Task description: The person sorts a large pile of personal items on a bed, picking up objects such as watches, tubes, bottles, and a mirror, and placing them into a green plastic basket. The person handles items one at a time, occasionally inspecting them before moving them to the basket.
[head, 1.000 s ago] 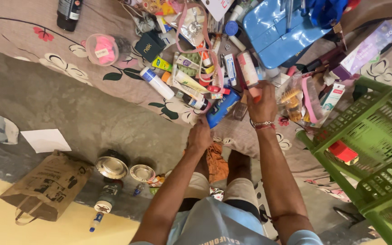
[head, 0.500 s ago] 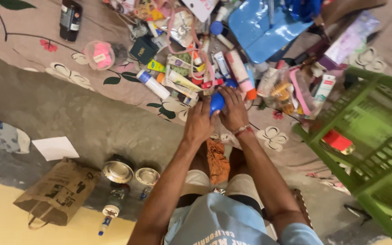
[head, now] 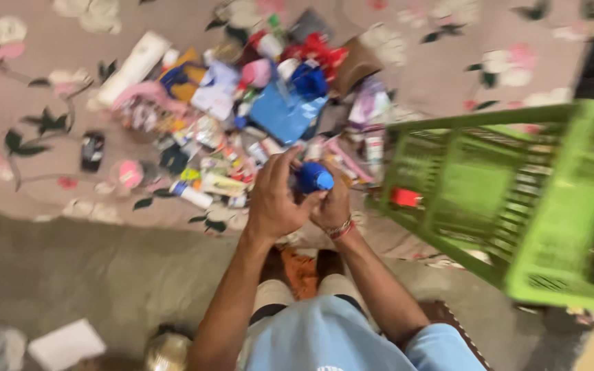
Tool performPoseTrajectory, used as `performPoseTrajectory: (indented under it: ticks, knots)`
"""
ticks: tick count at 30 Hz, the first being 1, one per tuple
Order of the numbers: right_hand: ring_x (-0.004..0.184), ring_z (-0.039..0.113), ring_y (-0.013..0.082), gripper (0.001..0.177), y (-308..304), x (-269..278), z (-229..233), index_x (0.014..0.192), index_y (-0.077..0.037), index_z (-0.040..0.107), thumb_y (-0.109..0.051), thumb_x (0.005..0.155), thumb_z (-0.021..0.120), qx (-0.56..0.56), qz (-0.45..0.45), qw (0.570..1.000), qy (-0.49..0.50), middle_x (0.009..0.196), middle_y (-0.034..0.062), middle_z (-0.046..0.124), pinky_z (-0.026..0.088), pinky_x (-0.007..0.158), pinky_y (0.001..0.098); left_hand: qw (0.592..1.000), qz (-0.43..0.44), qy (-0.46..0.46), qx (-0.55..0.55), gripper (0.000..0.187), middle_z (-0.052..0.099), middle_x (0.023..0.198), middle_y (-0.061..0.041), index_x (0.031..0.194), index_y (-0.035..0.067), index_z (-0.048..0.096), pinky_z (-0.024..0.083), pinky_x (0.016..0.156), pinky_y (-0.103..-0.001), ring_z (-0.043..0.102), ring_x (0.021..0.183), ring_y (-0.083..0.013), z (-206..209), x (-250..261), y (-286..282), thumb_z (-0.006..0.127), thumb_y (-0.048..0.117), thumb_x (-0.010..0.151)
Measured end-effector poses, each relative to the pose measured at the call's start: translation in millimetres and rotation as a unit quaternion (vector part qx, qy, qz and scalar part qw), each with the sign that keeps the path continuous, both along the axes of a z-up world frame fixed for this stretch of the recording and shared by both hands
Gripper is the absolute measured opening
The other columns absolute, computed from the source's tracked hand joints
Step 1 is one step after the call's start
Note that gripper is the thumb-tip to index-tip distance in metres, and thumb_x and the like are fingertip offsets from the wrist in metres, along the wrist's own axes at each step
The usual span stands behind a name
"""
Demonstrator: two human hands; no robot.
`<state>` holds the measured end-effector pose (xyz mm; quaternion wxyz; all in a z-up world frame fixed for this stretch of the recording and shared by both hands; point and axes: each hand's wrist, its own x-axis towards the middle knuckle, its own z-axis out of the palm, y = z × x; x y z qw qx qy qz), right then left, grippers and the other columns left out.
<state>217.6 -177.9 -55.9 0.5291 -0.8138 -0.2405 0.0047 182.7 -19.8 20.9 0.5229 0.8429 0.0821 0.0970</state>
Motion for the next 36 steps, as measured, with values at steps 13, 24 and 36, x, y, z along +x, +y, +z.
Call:
performPoseTrajectory:
  ticks: [13,24,36]
  knots:
    - [0.105,0.075,0.0234,0.053,-181.0,12.1,288.7,0.128,0.0,0.06,-0.013,0.083,0.087,-0.033,-0.126,0.989,-0.065,0.119,0.0122,0.073,0.059,0.092,0.0335,0.962,-0.199,-0.182,-0.05,0.048,0.062,0.137,-0.018,0.143,0.007,0.056,0.045,0.111,-0.046,0.059,0.129,-0.0375,165.9,26.6,-136.5,0.066,0.016,0.097]
    - [0.093,0.077,0.0193,0.051,-321.6,23.7,283.4,0.121,0.0,0.062,-0.016,0.081,0.09,-0.102,-0.217,0.968,-0.072,0.105,0.0122,0.077,0.06,0.081,0.0315,0.935,-0.297,-0.176,-0.085,0.048,0.068,0.122,-0.016,0.139,0.01,0.059,0.056,0.096,-0.042,0.069,0.112,-0.033,160.8,51.2,-259.0,0.066,-0.001,0.093]
    - [0.105,0.071,0.0178,0.063,-355.1,44.8,212.1,0.131,-0.006,0.051,-0.005,0.078,0.085,-0.037,-0.128,0.985,0.108,0.119,0.0098,0.067,0.062,0.084,0.0328,0.942,-0.278,-0.186,0.006,0.053,0.059,0.134,-0.018,0.145,0.009,0.053,0.046,0.104,-0.051,0.06,0.124,-0.0356,134.3,75.5,-309.2,0.07,0.019,0.096]
